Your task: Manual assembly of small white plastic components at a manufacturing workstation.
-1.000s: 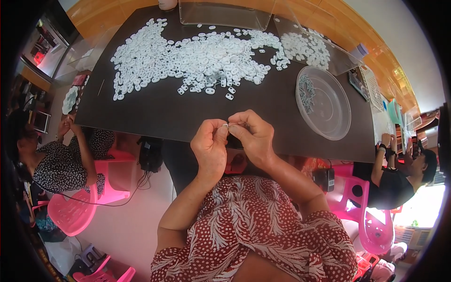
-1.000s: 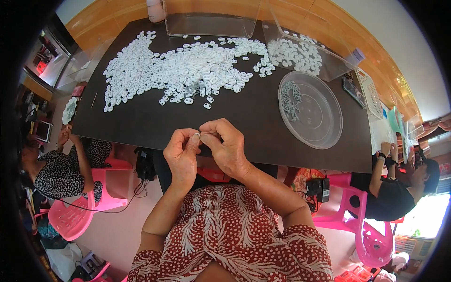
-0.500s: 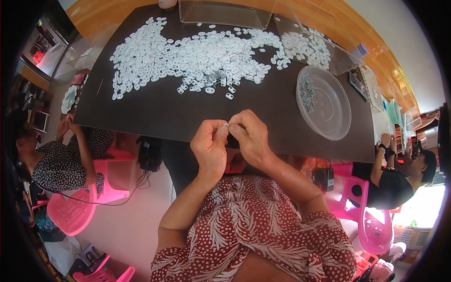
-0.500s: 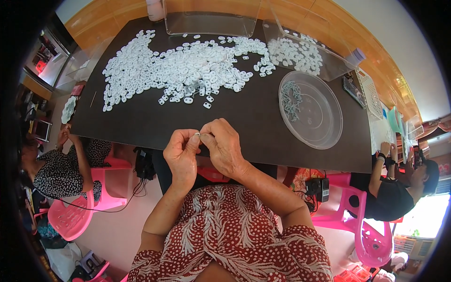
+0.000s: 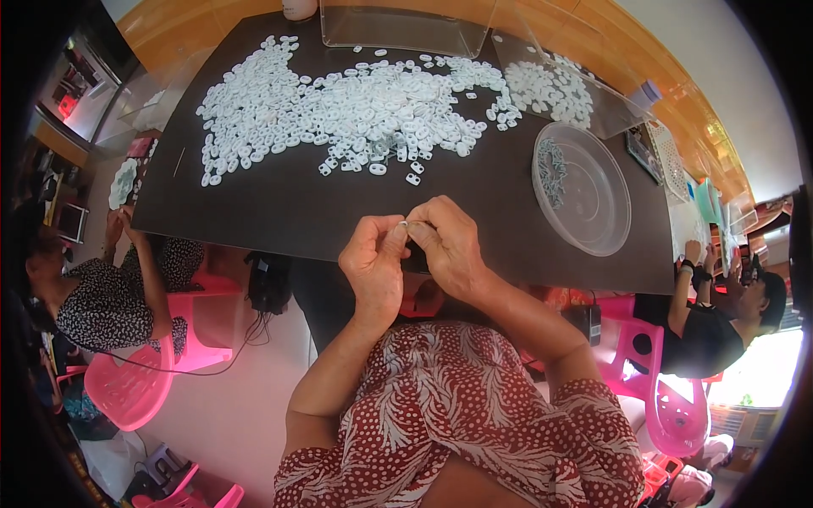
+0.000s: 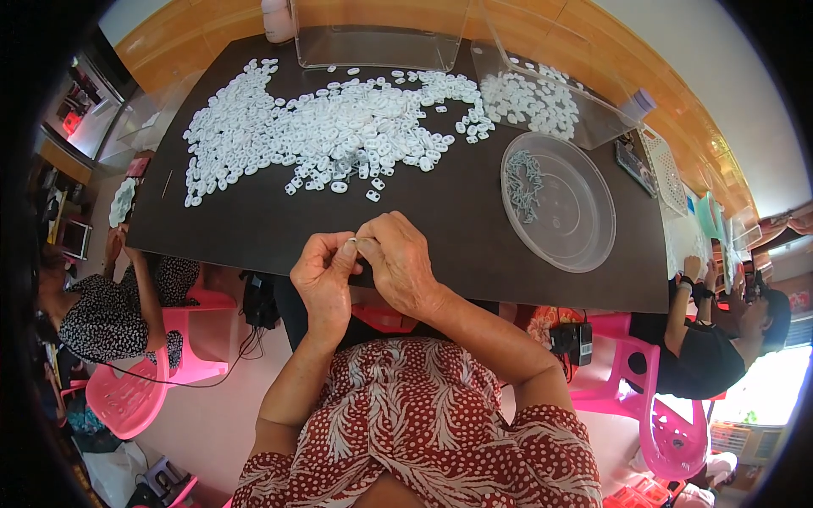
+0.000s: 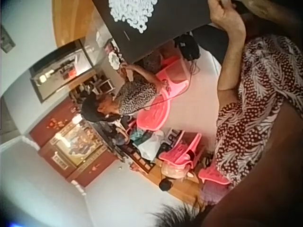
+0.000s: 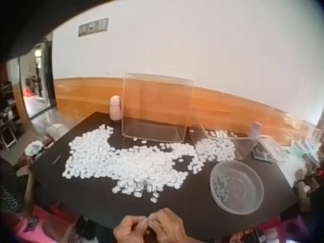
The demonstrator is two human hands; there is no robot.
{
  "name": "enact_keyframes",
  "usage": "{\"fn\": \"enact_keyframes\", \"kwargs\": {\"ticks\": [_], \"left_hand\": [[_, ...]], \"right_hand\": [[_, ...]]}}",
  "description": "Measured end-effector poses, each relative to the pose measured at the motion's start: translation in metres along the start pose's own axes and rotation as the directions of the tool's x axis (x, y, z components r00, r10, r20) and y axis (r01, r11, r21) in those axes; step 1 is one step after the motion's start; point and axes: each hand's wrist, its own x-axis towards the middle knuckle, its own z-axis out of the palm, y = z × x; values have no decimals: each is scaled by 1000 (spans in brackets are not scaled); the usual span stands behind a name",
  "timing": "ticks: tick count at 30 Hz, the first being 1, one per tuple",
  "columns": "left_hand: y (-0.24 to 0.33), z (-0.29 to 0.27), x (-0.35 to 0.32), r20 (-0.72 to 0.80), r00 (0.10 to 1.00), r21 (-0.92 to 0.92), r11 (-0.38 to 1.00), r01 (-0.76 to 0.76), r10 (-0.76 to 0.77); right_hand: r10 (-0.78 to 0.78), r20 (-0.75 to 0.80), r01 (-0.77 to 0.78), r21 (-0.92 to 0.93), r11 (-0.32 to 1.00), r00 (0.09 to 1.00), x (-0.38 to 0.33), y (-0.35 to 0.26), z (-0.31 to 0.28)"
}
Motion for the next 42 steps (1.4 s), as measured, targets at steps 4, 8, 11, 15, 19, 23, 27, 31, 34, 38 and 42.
{"fn": "enact_keyframes", "kwargs": {"ticks": [4,8,11,15,19,23,27,31,34,38,42], "left_hand": [[0,-4,9,14,998,-132,989,68,-67],[2,-8,12,7,995,-174,979,103,-103],[1,-10,11,5,996,-194,977,91,-91],[0,-11,10,-27,999,-192,981,38,-44],[-2,-13,9,-39,999,-195,981,9,-17],[-3,-13,7,-43,999,-192,981,8,-17],[-4,-13,8,-37,999,-203,979,-2,-6],[-4,-13,9,-47,999,-223,975,4,-15],[-1,-11,12,-49,999,-218,976,7,-18],[2,-9,12,-24,999,-236,971,30,-36],[3,-11,12,0,997,-208,975,81,-83]], "right_hand": [[-35,46,39,-75,996,998,14,-2,-11],[-58,-35,50,-198,979,998,34,21,-21],[-119,13,117,-317,941,993,46,35,-19],[-269,54,269,-384,883,962,63,34,8],[-368,135,387,-467,795,920,72,49,24],[-423,218,473,-491,731,880,72,48,27],[-444,274,522,-464,716,853,70,41,23],[-343,168,382,-403,832,924,63,35,16],[117,139,-118,-4,993,983,58,24,2],[306,214,-347,191,918,927,49,11,-11],[388,220,-442,318,838,895,42,0,-17]]}}
